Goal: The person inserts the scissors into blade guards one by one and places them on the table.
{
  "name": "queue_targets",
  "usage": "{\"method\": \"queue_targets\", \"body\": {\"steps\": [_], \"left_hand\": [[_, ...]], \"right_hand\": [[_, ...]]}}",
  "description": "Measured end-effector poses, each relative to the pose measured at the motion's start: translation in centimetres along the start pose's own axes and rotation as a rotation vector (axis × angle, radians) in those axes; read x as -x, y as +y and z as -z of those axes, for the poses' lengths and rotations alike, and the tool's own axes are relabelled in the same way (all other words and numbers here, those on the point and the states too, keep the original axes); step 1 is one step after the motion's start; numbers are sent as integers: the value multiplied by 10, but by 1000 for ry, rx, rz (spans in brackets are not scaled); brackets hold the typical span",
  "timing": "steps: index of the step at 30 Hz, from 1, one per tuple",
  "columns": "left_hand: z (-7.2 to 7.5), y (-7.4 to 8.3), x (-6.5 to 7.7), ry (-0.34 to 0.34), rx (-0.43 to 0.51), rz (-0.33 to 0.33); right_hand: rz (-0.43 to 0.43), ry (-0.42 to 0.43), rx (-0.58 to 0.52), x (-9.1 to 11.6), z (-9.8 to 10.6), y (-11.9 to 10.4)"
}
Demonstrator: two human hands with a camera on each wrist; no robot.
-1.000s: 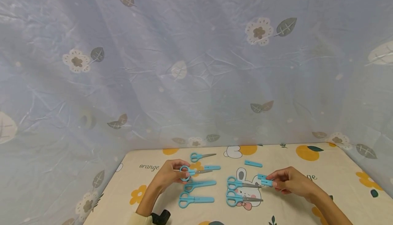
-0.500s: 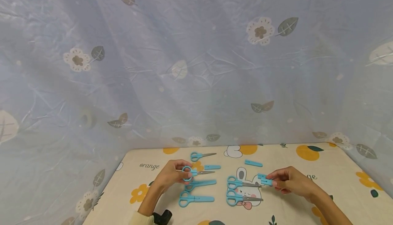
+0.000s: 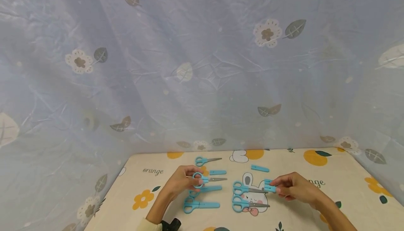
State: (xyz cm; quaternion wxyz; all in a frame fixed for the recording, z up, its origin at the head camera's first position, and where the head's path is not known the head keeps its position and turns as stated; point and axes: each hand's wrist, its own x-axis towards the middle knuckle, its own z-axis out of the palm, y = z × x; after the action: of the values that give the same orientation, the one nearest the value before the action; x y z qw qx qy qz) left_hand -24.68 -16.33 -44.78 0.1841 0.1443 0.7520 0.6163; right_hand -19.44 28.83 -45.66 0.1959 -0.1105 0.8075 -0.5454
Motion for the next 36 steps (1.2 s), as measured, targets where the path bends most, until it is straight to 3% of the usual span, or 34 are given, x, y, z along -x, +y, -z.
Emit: {"method": "queue_targets", "body": {"steps": [21,36], "left_hand": [[-9,14,1,-5,16,-23],[-16,15,-4,-16,35,-25]], "right_hand": [[-27,27,30,-7,-5,-21],[35,-7,-18,-20,-19,-21]]}}
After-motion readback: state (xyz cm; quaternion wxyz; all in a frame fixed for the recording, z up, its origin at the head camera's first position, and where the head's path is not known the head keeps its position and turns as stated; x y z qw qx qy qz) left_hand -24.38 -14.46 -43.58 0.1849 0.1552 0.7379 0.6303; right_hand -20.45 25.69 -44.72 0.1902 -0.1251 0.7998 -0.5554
